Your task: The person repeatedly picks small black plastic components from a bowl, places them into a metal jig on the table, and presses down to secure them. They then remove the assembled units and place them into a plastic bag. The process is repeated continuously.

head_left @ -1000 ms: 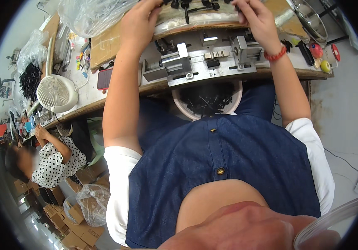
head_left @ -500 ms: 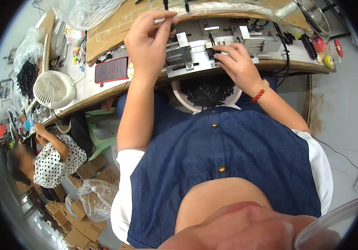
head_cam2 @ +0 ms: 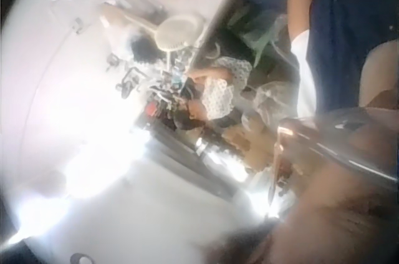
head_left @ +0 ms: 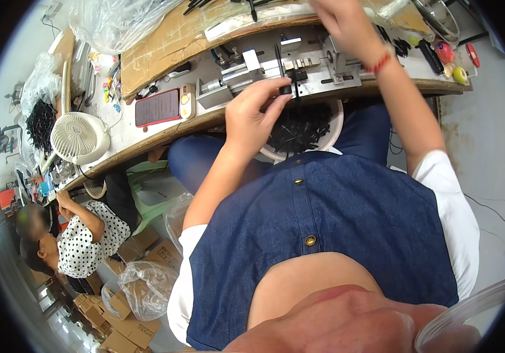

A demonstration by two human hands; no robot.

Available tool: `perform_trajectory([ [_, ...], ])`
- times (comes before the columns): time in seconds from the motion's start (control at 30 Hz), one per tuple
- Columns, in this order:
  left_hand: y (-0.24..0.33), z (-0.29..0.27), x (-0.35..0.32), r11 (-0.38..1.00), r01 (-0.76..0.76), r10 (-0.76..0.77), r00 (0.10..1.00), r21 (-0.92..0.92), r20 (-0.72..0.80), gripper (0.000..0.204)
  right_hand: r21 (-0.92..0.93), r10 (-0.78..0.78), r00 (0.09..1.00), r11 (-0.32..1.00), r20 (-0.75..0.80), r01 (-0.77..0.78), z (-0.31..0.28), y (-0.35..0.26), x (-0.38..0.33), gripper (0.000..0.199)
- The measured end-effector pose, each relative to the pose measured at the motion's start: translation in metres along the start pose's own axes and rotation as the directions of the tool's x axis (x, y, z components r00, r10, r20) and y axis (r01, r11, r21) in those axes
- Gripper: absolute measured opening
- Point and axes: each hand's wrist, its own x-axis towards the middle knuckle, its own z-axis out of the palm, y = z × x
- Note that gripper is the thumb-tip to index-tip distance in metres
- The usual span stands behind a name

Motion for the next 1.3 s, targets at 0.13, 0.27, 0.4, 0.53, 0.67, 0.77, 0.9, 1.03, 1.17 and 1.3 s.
perform_trajectory([
  [0.13, -0.004, 0.023, 0.007, 0.993, -0.115, 0.116, 0.993, 0.029, -0.027, 0.027, -0.117, 0.076, 0.920, 0.993, 0.384, -0.033, 0.012, 0.069, 0.035, 0.021],
  [0.27, -0.014, 0.035, 0.005, 0.980, -0.112, 0.121, 0.992, 0.167, -0.043, 0.029, -0.066, 0.028, 0.883, 0.998, 0.469, 0.004, 0.021, 0.077, 0.041, 0.023],
  [0.4, -0.022, 0.046, 0.007, 0.963, -0.095, 0.104, 0.994, 0.254, -0.025, 0.025, 0.184, 0.241, 0.970, 0.955, -0.024, -0.233, 0.018, 0.038, 0.031, 0.017],
  [0.53, -0.026, 0.053, 0.009, 0.967, -0.112, 0.124, 0.992, 0.228, -0.037, 0.021, 0.460, 0.395, 0.913, 0.795, 0.104, -0.396, -0.022, 0.025, 0.009, 0.016],
  [0.67, -0.021, 0.053, 0.007, 0.960, -0.094, 0.105, 0.994, 0.263, -0.029, 0.022, 0.684, 0.499, 0.855, 0.575, 0.141, -0.449, -0.029, -0.017, -0.021, 0.015],
  [0.77, -0.017, 0.052, 0.010, 0.946, -0.120, 0.130, 0.991, 0.301, -0.014, 0.029, 0.666, 0.534, 0.813, 0.522, 0.233, -0.533, -0.038, -0.039, -0.042, 0.019],
  [0.9, -0.007, 0.033, 0.019, 0.955, -0.133, 0.124, 0.991, 0.266, 0.052, 0.034, 0.507, 0.391, 0.876, 0.715, 0.281, -0.482, -0.038, -0.060, -0.065, 0.024],
  [1.03, -0.009, -0.016, 0.074, 0.795, -0.327, 0.398, 0.917, 0.511, -0.032, 0.036, 0.217, 0.227, 0.928, 0.930, 0.296, -0.297, -0.033, -0.083, -0.083, 0.023],
  [1.17, -0.009, -0.050, 0.148, 0.676, -0.433, 0.487, 0.870, 0.597, 0.080, 0.022, 0.079, 0.168, 0.921, 0.975, 0.351, -0.208, -0.010, -0.090, -0.095, 0.021],
  [1.3, -0.015, -0.059, 0.177, 0.655, -0.491, 0.449, 0.864, 0.574, 0.227, 0.015, -0.023, 0.107, 0.923, 0.994, 0.371, -0.106, 0.006, -0.084, -0.097, 0.020],
])
